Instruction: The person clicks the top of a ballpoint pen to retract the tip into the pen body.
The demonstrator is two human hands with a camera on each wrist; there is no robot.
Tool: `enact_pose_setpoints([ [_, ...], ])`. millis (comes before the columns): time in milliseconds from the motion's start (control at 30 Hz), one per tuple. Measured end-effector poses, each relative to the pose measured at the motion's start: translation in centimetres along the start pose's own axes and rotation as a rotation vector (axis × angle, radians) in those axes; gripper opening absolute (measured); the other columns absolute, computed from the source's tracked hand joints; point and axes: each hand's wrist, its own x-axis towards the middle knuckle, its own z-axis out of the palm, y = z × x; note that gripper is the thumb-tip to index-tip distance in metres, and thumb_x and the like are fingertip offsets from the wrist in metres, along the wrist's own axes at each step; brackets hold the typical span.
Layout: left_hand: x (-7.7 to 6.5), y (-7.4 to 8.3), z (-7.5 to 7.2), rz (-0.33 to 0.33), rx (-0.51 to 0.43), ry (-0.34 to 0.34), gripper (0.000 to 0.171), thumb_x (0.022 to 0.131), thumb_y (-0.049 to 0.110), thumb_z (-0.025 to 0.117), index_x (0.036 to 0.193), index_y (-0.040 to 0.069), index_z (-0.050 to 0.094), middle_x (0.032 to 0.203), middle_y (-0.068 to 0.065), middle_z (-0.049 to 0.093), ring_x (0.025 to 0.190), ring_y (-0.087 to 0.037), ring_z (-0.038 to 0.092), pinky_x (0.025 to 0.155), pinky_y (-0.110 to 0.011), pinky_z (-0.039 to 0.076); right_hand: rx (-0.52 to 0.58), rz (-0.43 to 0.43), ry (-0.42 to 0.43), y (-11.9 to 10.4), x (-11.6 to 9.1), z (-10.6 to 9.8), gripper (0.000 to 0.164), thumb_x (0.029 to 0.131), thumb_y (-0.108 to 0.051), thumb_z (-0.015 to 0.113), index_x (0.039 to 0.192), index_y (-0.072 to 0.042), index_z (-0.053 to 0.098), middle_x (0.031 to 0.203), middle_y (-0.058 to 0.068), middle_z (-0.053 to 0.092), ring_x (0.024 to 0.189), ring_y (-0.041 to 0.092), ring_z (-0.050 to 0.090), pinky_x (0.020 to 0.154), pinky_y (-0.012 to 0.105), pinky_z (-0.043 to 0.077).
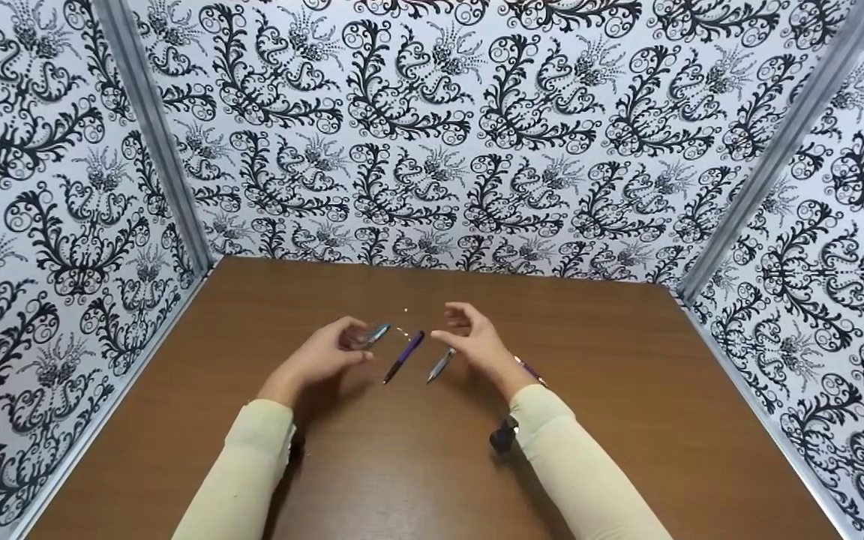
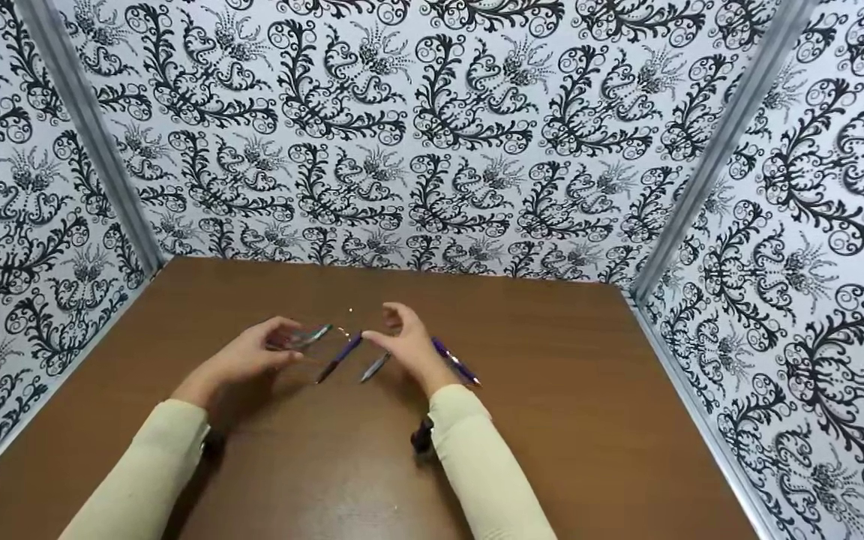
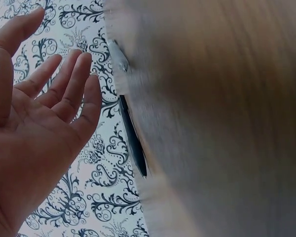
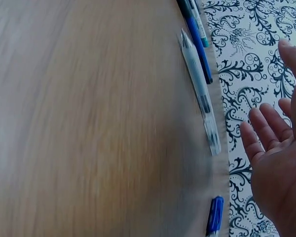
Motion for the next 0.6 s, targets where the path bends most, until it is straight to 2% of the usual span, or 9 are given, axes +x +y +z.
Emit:
enact_pose_setpoints([
  [133,-0.3,-0.4,-0.4,-0.011,0.005,0.003,0.054,0.100,0.014,0.082,0.145,-0.005,0.059,0.135,-0.025,0.070,0.124,-0.040,0.068,0.106,-0.054,0.057,0.020,0.010,-0.007,-0.4,0.3,0.7,0.064,0.095,-0.016,0.088,0.151,-0.001,0.059,0.142,0.021,0.065,0.136,0.050,0.059,0.116,0.057,0.049],
  [367,-0.8,-0.6,-1.0,-0.034,0.021,0.012,0.051,0.100,0.015,0.082,0.143,-0.003,0.060,0.136,-0.027,0.067,0.125,-0.039,0.066,0.108,-0.056,0.054,0.019,0.021,-0.005,-0.9,0.7,1.6,0.065,0.096,-0.019,0.088,0.151,-0.002,0.060,0.144,0.019,0.066,0.135,0.046,0.061,0.113,0.051,0.053],
  [600,-1.1,-0.8,-1.7,-0.050,0.020,0.026,0.049,0.101,0.013,0.081,0.142,-0.005,0.061,0.135,-0.028,0.067,0.122,-0.038,0.067,0.108,-0.055,0.055,0.049,0.025,-0.009,-1.3,1.0,2.5,0.068,0.095,-0.021,0.090,0.152,-0.001,0.058,0.144,0.019,0.065,0.135,0.050,0.060,0.113,0.050,0.053],
])
